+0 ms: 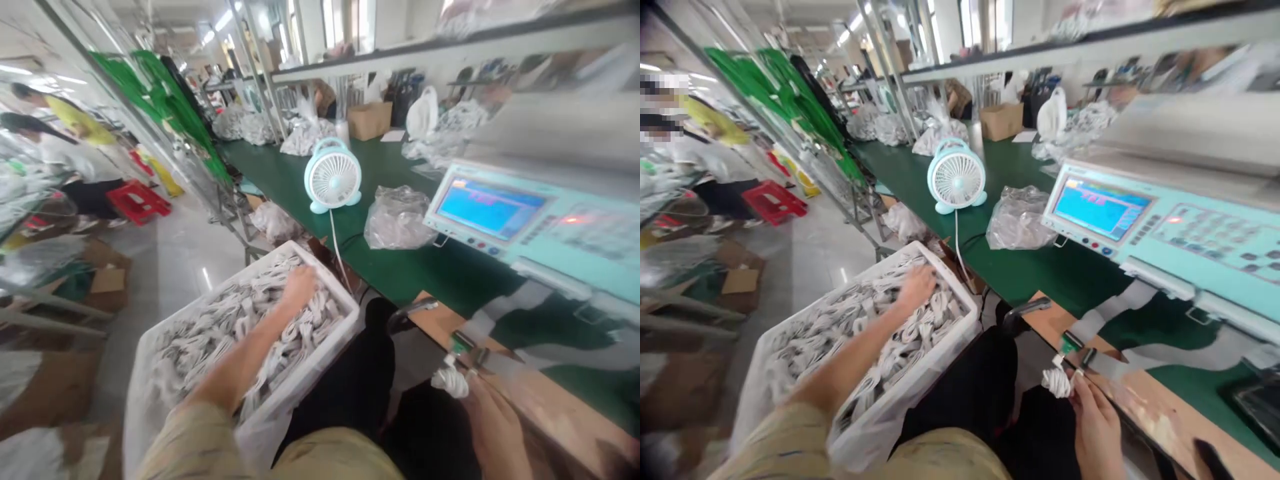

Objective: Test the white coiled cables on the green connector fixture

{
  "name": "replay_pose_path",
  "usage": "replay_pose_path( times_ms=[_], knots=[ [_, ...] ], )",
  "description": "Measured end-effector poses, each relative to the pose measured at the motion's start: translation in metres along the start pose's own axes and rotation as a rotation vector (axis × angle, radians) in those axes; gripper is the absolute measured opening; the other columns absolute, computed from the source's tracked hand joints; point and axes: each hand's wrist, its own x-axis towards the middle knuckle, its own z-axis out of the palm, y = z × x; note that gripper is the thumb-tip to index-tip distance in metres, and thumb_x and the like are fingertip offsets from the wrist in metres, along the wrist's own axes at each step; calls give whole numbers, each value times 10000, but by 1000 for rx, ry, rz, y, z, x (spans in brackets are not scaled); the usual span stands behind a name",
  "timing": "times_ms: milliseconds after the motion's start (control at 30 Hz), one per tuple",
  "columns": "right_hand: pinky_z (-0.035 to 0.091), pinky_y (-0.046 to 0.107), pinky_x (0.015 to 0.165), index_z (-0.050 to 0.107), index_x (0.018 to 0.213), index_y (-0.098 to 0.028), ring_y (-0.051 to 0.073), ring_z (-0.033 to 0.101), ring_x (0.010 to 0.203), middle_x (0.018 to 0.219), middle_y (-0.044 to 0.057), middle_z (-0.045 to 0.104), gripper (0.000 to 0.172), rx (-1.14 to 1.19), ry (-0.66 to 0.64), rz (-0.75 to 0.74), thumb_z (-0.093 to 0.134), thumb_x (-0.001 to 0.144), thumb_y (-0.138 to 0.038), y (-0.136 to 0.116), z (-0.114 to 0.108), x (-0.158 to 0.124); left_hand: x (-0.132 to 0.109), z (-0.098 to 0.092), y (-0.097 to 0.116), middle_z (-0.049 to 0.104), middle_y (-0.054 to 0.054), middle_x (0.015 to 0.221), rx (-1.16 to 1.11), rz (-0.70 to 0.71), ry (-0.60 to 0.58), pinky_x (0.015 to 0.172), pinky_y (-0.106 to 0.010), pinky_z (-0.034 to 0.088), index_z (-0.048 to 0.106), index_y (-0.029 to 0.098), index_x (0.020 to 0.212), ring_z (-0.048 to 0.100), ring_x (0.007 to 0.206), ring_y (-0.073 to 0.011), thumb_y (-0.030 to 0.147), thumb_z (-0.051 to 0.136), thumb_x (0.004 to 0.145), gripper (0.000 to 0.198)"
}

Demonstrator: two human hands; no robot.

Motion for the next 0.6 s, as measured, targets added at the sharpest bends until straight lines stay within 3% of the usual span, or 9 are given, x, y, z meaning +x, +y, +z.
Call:
replay_pose_path(
  times_ms=[100, 200, 267, 333, 400, 467, 533, 600],
  knots=[
    [496, 269, 566, 691, 765, -137, 195, 607, 675, 794, 74, 689, 358, 45, -13, 86, 752, 560, -423, -4, 3, -2, 14, 2, -54, 574, -172, 1047, 49, -27, 13, 834, -454, 368, 579, 96, 1048, 520, 978, -324, 80, 447, 746, 330],
    [475, 248, 562, 697, 776, -132, 171, 583, 646, 757, 56, 683, 383, 78, -4, 122, 754, 555, -440, -5, 5, -1, 18, 18, -92, 581, -154, 937, 81, 17, 12, 810, -476, 364, 589, 102, 1052, 545, 898, -323, 44, 419, 717, 379],
    [467, 245, 566, 702, 785, -136, 163, 571, 634, 750, 47, 678, 372, 89, -7, 108, 745, 573, -439, -5, 5, -2, 26, 26, -109, 553, -128, 908, 90, 11, 46, 774, -436, 388, 547, 141, 1136, 551, 838, -288, 93, 413, 732, 429],
    [462, 247, 573, 706, 792, -145, 163, 567, 633, 732, 40, 672, 355, 97, -31, 94, 733, 593, -438, -6, 5, -4, 36, 25, -109, 525, -96, 872, -37, -53, 166, 725, -376, 412, 518, 159, 1162, 539, 790, -249, 163, 431, 737, 434],
    [456, 249, 573, 710, 795, -156, 169, 570, 632, 709, 34, 667, 347, 97, -50, 91, 725, 601, -444, -7, 6, -7, 39, 16, -87, 514, -51, 791, -338, -121, 279, 647, -310, 427, 540, 158, 1091, 518, 694, -196, 247, 472, 729, 379],
    [446, 250, 562, 711, 778, -164, 168, 567, 609, 683, 27, 663, 341, 86, -44, 93, 721, 599, -454, -9, 8, -9, 28, 6, -41, 508, 1, 666, -701, -133, 230, 529, -248, 406, 575, 165, 956, 462, 540, -136, 353, 517, 713, 313],
    [437, 249, 558, 706, 759, -168, 161, 559, 589, 672, 21, 661, 331, 72, -41, 90, 713, 606, -462, -11, 10, -10, 1, 5, 19, 491, 30, 532, -957, -87, -57, 423, -206, 338, 597, 168, 799, 401, 426, -102, 450, 555, 681, 309],
    [429, 247, 556, 702, 762, -166, 155, 551, 583, 682, 21, 662, 337, 55, -36, 80, 701, 619, -471, -12, 11, -11, -32, 17, 84, 510, 21, 495, -1088, 11, -350, 411, -188, 322, 599, 165, 663, 425, 428, -97, 451, 593, 656, 286]
  ],
)
